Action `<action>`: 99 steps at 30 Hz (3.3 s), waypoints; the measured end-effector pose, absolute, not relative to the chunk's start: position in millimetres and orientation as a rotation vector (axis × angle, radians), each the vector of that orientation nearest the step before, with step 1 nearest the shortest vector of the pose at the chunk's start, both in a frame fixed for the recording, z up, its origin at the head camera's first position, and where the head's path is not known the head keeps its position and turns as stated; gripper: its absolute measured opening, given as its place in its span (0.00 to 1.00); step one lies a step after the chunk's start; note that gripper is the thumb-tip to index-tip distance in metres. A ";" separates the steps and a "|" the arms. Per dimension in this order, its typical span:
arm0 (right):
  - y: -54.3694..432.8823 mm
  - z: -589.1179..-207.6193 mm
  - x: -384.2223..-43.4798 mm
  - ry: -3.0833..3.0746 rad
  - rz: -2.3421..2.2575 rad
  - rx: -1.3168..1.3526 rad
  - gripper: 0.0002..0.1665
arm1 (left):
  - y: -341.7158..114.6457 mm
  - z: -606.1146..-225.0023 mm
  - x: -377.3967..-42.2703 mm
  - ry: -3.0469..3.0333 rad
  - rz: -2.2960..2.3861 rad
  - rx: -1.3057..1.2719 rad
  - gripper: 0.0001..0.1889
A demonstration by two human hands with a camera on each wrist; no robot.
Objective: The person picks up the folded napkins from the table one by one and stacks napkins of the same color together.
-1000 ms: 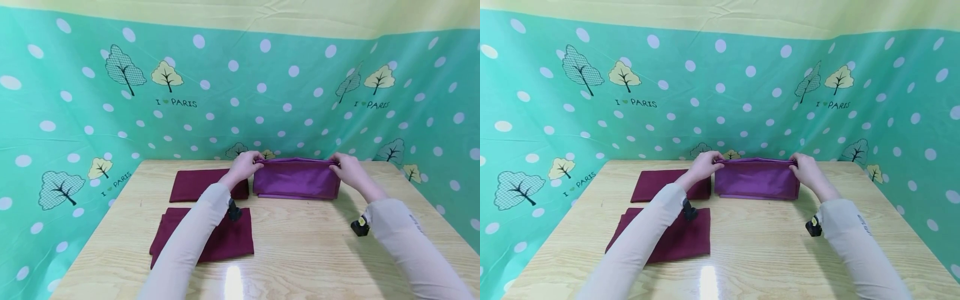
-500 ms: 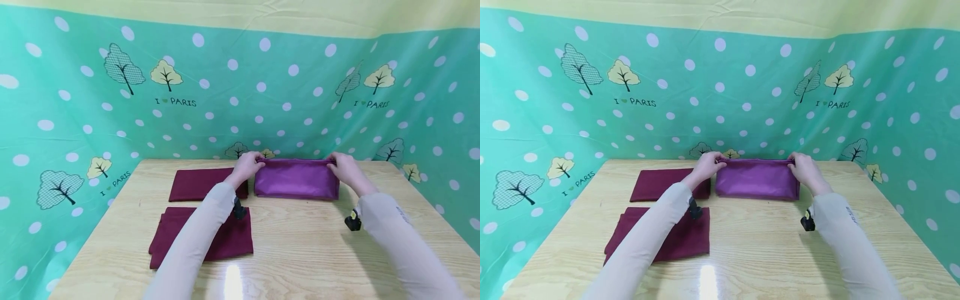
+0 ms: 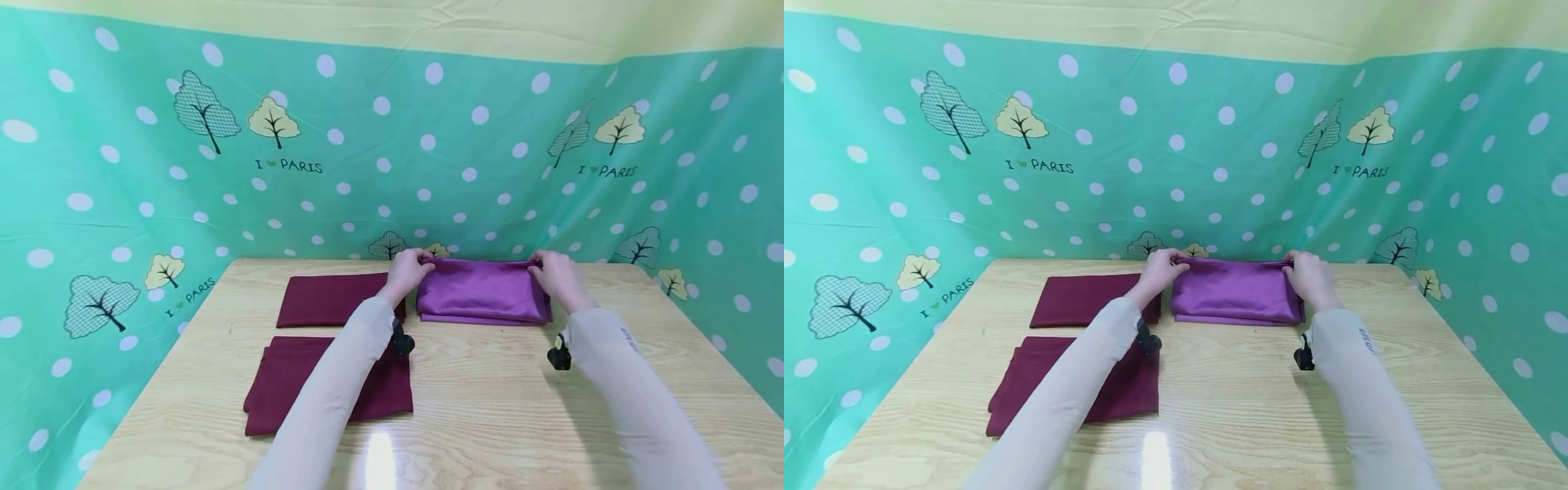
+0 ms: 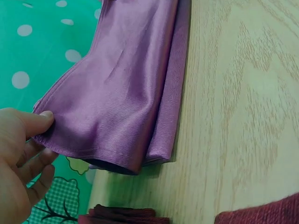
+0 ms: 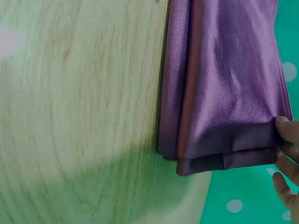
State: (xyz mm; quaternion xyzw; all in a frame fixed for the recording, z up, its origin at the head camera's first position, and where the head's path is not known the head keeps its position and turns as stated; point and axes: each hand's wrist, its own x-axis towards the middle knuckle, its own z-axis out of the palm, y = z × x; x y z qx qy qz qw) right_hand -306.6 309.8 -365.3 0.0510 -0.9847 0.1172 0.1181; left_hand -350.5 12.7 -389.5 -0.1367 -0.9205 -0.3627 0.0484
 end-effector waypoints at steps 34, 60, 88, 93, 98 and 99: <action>304.4 -391.8 -317.8 -2.938 0.420 0.005 0.16 | 5.5 -423.8 -353.9 -2.856 -1.259 -0.312 0.19; 283.3 -373.4 -305.4 -3.109 0.537 0.050 0.28 | -25.5 -403.5 -334.6 -3.002 -1.182 -0.395 0.18; 222.3 -380.8 -276.3 -2.994 0.539 0.414 0.20 | -62.0 -392.4 -291.6 -2.985 -0.963 -0.648 0.12; 207.5 -379.7 -269.8 -2.985 0.579 0.472 0.20 | -68.1 -390.3 -282.4 -3.000 -0.994 -0.694 0.13; 191.6 -382.5 -263.2 -2.962 0.648 0.531 0.18 | -75.1 -392.7 -273.2 -3.005 -0.962 -0.724 0.11; 188.4 -383.5 -262.2 -2.956 0.650 0.544 0.18 | -77.3 -393.4 -271.3 -3.004 -0.957 -0.728 0.10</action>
